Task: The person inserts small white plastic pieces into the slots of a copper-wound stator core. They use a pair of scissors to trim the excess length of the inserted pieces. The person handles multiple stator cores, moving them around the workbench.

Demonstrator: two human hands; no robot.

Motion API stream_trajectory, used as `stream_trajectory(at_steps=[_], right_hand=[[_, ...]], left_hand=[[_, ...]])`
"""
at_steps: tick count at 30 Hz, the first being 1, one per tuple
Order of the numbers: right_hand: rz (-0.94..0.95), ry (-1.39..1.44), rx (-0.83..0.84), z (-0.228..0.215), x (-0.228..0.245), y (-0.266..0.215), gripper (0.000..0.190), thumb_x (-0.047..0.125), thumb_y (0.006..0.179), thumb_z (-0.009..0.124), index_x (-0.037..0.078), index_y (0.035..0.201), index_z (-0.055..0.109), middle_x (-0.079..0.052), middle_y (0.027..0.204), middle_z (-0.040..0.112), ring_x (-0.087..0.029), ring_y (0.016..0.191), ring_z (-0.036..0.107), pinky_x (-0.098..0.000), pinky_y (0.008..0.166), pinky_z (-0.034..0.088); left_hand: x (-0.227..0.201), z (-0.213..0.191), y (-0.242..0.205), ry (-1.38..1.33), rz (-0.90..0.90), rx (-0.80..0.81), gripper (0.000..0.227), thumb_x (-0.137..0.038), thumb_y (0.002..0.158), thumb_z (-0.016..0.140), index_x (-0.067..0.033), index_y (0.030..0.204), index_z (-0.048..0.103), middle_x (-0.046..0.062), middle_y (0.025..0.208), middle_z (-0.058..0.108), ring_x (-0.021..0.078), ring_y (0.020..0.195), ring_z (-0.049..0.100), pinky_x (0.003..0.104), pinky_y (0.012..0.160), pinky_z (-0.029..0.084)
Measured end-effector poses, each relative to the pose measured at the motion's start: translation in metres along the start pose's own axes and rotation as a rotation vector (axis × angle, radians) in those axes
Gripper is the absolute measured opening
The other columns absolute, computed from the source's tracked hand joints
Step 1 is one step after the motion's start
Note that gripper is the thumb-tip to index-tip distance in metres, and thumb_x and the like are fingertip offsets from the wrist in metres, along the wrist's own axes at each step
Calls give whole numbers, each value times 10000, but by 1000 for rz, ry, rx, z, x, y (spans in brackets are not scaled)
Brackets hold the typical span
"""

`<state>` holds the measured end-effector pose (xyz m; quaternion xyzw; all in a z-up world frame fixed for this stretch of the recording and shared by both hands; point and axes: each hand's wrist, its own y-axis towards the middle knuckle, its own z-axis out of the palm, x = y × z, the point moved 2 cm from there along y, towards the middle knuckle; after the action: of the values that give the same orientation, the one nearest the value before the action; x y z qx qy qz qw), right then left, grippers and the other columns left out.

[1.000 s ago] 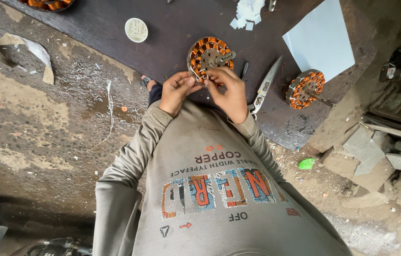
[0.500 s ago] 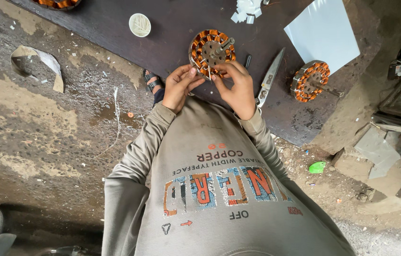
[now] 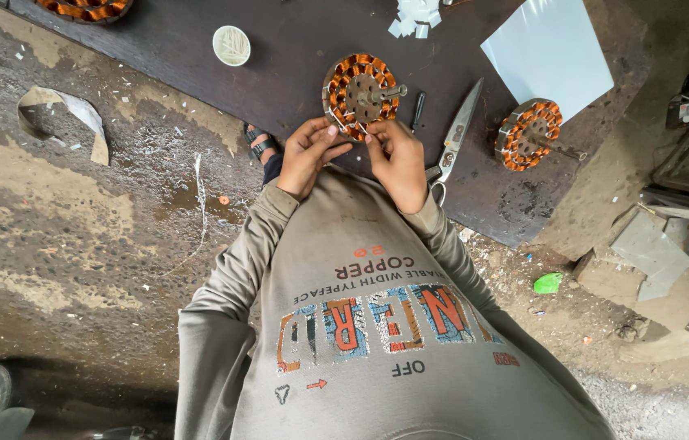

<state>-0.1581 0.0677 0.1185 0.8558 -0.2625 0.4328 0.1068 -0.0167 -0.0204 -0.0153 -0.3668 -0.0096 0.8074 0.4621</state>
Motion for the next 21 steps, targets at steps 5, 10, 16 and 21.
stream_trajectory(at_steps=[5,10,16,21], right_hand=[[-167,-121,-33,-6,16,7,183,34,891,789,-1,1040,690,-112,803,572,-197,647,569,-334,579,454],[-221,-176,-24,-15,29,14,113,-22,892,737,14,994,706,-108,809,572,-211,643,569,-350,583,449],[-199,-206,32,-21,39,17,102,-5,887,739,13,987,727,-126,762,591,-232,583,559,-365,547,431],[-194,-177,45,-22,42,17,120,26,919,734,30,1038,732,-135,881,691,-250,649,646,-350,586,489]], left_hand=[[0,0,-1,12,-5,-5,353,-136,1054,612,50,1346,543,126,1228,685,215,1162,683,416,1022,605],[0,0,-1,14,-13,-14,348,-139,1052,618,43,1341,549,115,1204,689,200,1143,683,414,1021,605],[-1,-1,0,20,-10,-12,346,-143,1054,621,41,1340,557,105,1193,689,190,1141,679,413,1024,605],[-2,1,-1,18,-10,-12,344,-144,1049,625,37,1334,559,102,1197,690,186,1144,678,413,1022,603]])
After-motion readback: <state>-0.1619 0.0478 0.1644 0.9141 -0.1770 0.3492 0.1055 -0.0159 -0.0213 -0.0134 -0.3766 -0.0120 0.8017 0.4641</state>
